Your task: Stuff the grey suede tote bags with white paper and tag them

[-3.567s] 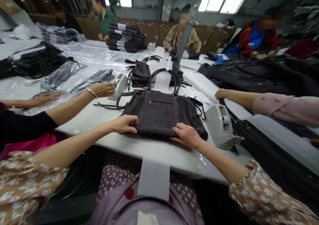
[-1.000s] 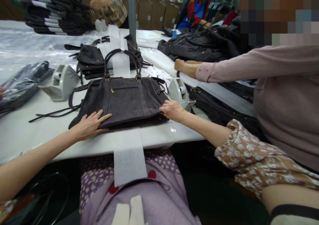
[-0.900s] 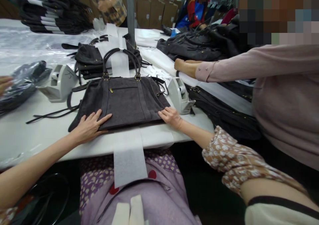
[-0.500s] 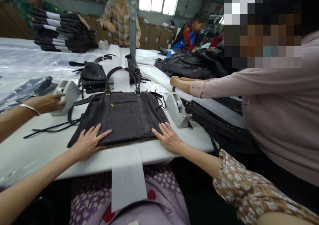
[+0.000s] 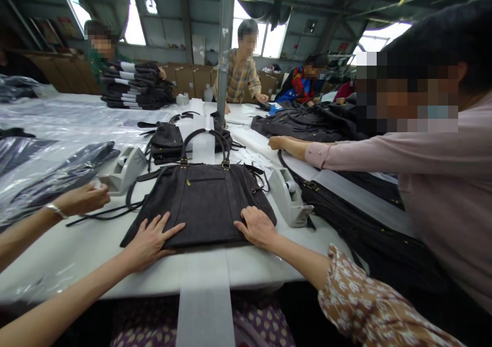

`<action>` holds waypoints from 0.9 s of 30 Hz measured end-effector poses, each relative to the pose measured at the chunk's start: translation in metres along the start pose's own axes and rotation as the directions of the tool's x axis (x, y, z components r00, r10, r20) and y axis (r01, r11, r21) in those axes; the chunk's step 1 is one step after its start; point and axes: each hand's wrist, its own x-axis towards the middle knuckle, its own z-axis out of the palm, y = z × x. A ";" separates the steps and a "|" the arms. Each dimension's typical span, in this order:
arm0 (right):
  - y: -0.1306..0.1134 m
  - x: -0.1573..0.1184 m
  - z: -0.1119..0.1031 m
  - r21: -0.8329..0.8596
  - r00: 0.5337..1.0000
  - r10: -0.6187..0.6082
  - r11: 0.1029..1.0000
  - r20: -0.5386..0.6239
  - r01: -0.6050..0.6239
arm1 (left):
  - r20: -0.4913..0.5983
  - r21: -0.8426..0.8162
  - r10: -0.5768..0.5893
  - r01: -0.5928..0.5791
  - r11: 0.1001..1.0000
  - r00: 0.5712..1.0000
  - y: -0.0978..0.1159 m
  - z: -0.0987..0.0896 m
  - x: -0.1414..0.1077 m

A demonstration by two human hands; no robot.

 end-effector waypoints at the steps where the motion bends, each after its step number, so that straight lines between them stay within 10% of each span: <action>1: 0.001 -0.005 0.004 0.016 0.999 -0.031 0.999 -0.034 0.032 | 0.007 -0.015 0.007 -0.007 1.000 1.000 0.000 -0.002 0.000; 10: 0.018 -0.001 0.033 -0.030 0.984 -0.178 0.983 0.015 0.179 | 0.023 -0.127 0.044 -0.041 0.991 0.999 -0.015 -0.037 -0.002; 15: 0.021 0.001 0.039 -0.064 0.980 -0.201 0.978 -0.010 0.200 | -0.236 -0.178 -0.326 0.289 0.941 0.916 -0.026 -0.010 -0.023; 20: 0.019 0.003 0.037 -0.065 0.977 -0.210 0.975 0.025 0.211 | -0.243 -0.440 -0.439 0.305 0.844 0.865 -0.036 0.014 -0.023; 27: 0.016 -0.002 0.034 -0.013 0.972 -0.233 0.972 0.015 0.233 | -0.205 -0.559 -0.568 0.380 0.736 0.797 -0.041 0.000 -0.021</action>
